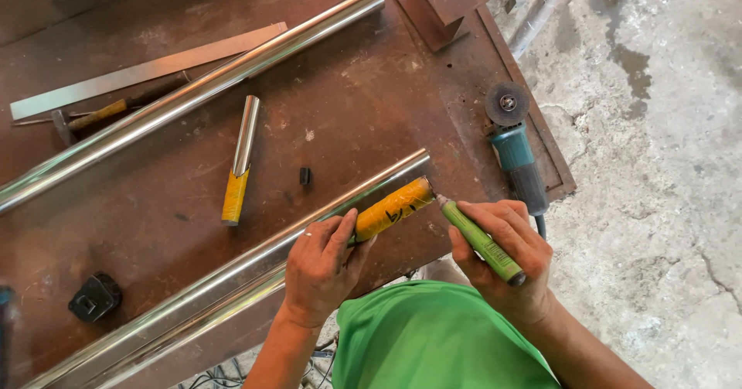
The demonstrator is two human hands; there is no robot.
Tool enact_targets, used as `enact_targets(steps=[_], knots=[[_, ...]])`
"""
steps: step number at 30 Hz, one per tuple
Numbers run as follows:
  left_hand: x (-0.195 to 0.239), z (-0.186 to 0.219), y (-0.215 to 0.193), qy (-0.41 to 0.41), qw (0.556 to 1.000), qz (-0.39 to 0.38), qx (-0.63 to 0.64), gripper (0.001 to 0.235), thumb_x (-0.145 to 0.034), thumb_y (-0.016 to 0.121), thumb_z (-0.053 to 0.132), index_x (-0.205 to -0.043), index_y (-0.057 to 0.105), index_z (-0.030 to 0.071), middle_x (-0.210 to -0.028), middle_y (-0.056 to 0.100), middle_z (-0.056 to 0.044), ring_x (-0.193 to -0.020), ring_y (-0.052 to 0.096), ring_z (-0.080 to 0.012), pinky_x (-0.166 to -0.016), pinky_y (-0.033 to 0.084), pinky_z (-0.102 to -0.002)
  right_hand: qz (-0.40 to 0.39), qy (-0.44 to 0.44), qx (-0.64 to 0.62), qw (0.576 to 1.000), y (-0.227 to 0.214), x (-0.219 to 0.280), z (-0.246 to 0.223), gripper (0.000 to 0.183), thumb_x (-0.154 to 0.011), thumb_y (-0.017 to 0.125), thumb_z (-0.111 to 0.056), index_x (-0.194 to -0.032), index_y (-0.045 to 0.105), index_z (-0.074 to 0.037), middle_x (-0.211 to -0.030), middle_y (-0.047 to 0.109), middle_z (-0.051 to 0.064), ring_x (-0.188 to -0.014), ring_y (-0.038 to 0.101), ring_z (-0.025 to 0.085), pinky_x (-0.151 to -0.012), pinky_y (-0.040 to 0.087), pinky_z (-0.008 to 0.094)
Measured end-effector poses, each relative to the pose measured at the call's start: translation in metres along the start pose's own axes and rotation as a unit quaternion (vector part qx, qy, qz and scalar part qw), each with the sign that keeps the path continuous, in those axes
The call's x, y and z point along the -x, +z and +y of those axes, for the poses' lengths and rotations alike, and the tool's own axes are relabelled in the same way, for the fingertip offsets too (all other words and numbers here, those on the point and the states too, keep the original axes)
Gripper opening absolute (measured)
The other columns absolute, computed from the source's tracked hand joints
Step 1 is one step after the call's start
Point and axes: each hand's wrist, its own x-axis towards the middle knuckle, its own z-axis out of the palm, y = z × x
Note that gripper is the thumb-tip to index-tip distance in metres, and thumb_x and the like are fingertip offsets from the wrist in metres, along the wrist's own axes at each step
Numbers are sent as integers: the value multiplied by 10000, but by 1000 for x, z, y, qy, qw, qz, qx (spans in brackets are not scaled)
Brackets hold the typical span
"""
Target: Marking and cutting stainless steel pipes using an angle grinder on a workbench.
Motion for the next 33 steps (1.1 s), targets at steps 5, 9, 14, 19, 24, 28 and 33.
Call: enact_targets(steps=[5, 9, 14, 19, 24, 28, 33], knots=[[-2, 1, -2, -5, 1000, -6, 15, 501, -795, 868, 106, -1254, 678, 38, -1079, 705, -92, -793, 647, -194, -705, 548, -315, -5, 5, 2, 1000, 2, -3, -2, 365, -791, 784, -14, -1139, 681, 25, -1060, 743, 112, -888, 653, 216, -829, 540, 330], [-6, 2, -4, -7, 1000, -8, 27, 481, -785, 862, 93, -1228, 691, 17, -1061, 713, -100, -781, 651, -197, -695, 550, -314, -9, -1, 8, 1000, 2, -3, -2, 372, -795, 787, -27, -1146, 676, 23, -1071, 743, 117, -891, 654, 215, -850, 530, 335], [-5, 0, -4, -18, 999, -21, 30, 477, -789, 861, 114, -1227, 691, 29, -1046, 711, -96, -761, 651, -185, -673, 552, -307, -9, -11, 16, 1000, 2, -3, -1, 365, -779, 785, -13, -1127, 682, 20, -1052, 745, 111, -875, 655, 208, -857, 524, 336], [-5, -2, -6, -26, 998, -32, 36, 491, -787, 861, 134, -1239, 689, 45, -1049, 707, -92, -743, 653, -181, -654, 549, -302, -6, -32, 16, 999, 2, -2, 0, 348, -789, 796, -44, -1110, 675, 20, -1031, 749, 113, -838, 668, 194, -867, 515, 348], [-10, -5, -9, -51, 994, -61, 69, 484, -774, 855, 146, -1221, 701, 39, -1067, 720, -96, -753, 682, -185, -655, 571, -293, -10, -35, 16, 999, 0, -4, -2, 336, -780, 778, -8, -1098, 674, 15, -1008, 742, 98, -825, 660, 198, -858, 519, 346], [-15, -6, -14, -70, 991, -69, 95, 468, -771, 855, 165, -1199, 709, 45, -1054, 733, -79, -762, 694, -187, -668, 561, -296, -14, -26, 16, 999, -3, -2, 1, 319, -774, 783, -19, -1075, 684, 17, -992, 749, 94, -816, 675, 190, -854, 524, 341], [-18, -11, -12, -95, 979, -105, 147, 694, -696, 924, 149, -1314, 610, 105, -896, 732, -27, -689, 673, -125, -602, 575, -252, -2, 10, -67, 998, -6, 8, 18, 376, -750, 751, 5, -1118, 671, 3, -1024, 763, 98, -863, 685, 159, -777, 583, 264]])
